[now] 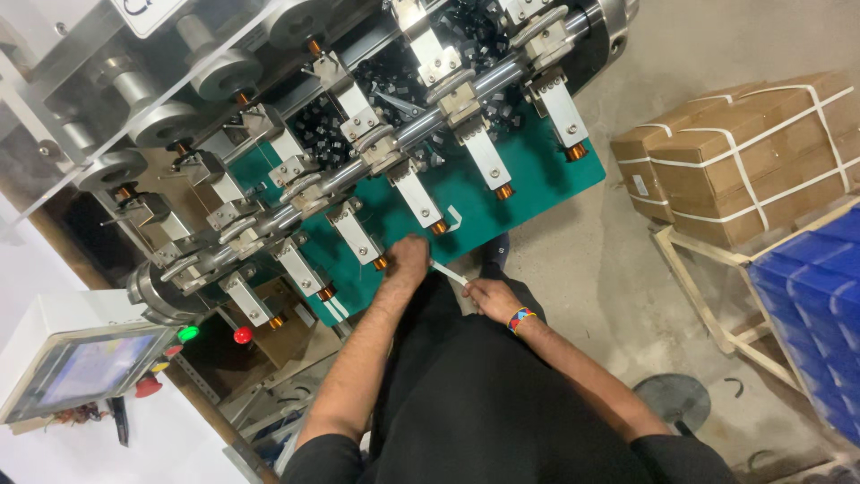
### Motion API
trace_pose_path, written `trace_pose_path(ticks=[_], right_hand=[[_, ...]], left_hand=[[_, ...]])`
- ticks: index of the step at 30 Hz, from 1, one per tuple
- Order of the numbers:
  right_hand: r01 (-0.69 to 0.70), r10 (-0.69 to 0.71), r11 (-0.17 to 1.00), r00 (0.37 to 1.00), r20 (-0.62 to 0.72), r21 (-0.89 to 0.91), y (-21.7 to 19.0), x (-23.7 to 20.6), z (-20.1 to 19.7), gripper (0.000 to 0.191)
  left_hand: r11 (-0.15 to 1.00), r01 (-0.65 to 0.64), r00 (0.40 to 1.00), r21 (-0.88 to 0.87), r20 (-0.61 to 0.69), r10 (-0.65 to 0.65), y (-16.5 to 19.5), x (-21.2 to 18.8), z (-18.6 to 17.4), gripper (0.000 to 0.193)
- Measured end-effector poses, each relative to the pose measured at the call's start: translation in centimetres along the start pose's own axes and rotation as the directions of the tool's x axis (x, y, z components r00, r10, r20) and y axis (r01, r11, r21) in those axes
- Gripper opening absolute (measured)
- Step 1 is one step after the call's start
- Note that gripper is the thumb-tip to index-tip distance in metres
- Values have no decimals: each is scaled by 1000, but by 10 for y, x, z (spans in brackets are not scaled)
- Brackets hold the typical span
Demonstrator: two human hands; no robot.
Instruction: The person sits at an industrial coil-winding machine, fitting small copper-wound components onto the machine's stations and adjusting them by hand. They handle components one at a time, reposition items on the green work plate, and use scissors to trim material on the machine near the end.
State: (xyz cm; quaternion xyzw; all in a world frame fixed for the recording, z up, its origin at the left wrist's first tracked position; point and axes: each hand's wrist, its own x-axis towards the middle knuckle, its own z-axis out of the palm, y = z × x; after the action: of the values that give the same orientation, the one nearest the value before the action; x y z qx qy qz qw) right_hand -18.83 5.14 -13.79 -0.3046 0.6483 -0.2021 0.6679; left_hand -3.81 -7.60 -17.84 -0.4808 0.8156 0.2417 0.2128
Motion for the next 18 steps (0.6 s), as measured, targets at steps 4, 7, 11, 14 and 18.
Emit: trace_pose_path(ticks=[4, 7, 11, 14, 18], right_hand=[[3, -2, 998, 1000, -8, 70, -2, 7, 4, 36], [8, -7, 996, 1000, -18, 87, -7, 18, 7, 39], [-30, 47, 974, 996, -71, 226, -10, 25, 8, 39], [-37, 55, 986, 993, -105, 163, -6, 23, 5, 38], [-23, 54, 981, 986, -157, 194, -5, 14, -4, 39]], left_hand=[[996, -53, 982, -67, -186, 40, -8, 2, 4, 14], [996, 34, 964, 85, -267, -10, -1, 8, 1, 17], [991, 41, 908, -131, -408, -91, 12, 17, -6, 13], [932, -232, 876, -278, -476, 76, 16, 9, -11, 17], [881, -455, 805, -129, -484, 344, 24, 4, -16, 38]])
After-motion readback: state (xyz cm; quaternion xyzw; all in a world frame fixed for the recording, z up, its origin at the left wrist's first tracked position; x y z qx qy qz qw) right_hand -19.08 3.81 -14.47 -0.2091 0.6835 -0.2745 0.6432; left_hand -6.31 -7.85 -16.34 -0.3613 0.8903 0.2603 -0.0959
